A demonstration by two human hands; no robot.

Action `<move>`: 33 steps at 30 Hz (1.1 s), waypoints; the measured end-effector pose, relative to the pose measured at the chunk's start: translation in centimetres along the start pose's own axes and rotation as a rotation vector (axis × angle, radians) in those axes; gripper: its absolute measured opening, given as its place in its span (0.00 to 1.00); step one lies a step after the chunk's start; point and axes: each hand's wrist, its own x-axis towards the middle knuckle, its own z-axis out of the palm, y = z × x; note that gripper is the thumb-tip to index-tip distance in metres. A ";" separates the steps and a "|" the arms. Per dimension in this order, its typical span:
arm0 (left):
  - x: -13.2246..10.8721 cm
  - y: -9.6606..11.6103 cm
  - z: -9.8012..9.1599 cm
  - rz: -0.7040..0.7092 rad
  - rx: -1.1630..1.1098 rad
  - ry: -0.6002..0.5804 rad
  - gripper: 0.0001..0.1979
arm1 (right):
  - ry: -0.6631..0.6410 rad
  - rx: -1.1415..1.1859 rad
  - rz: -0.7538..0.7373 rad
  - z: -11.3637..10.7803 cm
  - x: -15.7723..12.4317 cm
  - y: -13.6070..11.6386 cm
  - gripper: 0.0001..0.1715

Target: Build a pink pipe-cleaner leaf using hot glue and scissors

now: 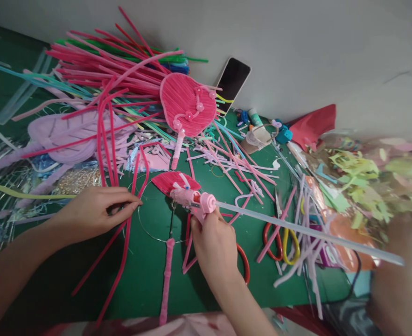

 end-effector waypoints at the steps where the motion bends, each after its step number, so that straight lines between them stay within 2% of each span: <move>1: 0.0 0.0 0.0 0.000 -0.003 -0.003 0.15 | -0.008 0.005 0.006 0.0 0.0 0.0 0.10; 11: 0.0 -0.2 0.0 -0.005 -0.007 -0.018 0.14 | -0.026 0.075 0.022 -0.1 -0.4 0.3 0.05; 15: 0.1 -0.1 -0.2 -0.010 -0.044 -0.016 0.15 | -0.030 0.132 0.135 -0.9 -0.5 0.5 0.10; 19: 0.0 0.1 -0.7 0.013 -0.084 0.053 0.14 | -0.069 0.277 0.352 -2.1 0.8 2.7 0.25; 21: -0.1 0.3 -1.1 0.024 -0.103 0.104 0.15 | -0.096 0.346 0.402 -2.2 2.0 4.5 0.28; 24: -0.2 0.5 -1.5 0.007 -0.112 0.170 0.14 | -0.162 0.256 0.449 -1.3 4.4 7.1 0.27; 27: -0.2 0.6 -1.8 -0.009 -0.034 0.240 0.13 | -0.102 0.190 0.437 0.1 6.4 8.8 0.22; 30: -0.1 1.1 -1.9 -0.008 0.028 0.285 0.13 | -0.056 0.154 0.414 0.7 7.2 9.3 0.22; 33: -0.2 2.4 -1.9 0.044 0.021 0.283 0.12 | -0.007 0.133 0.382 -0.2 6.5 8.7 0.23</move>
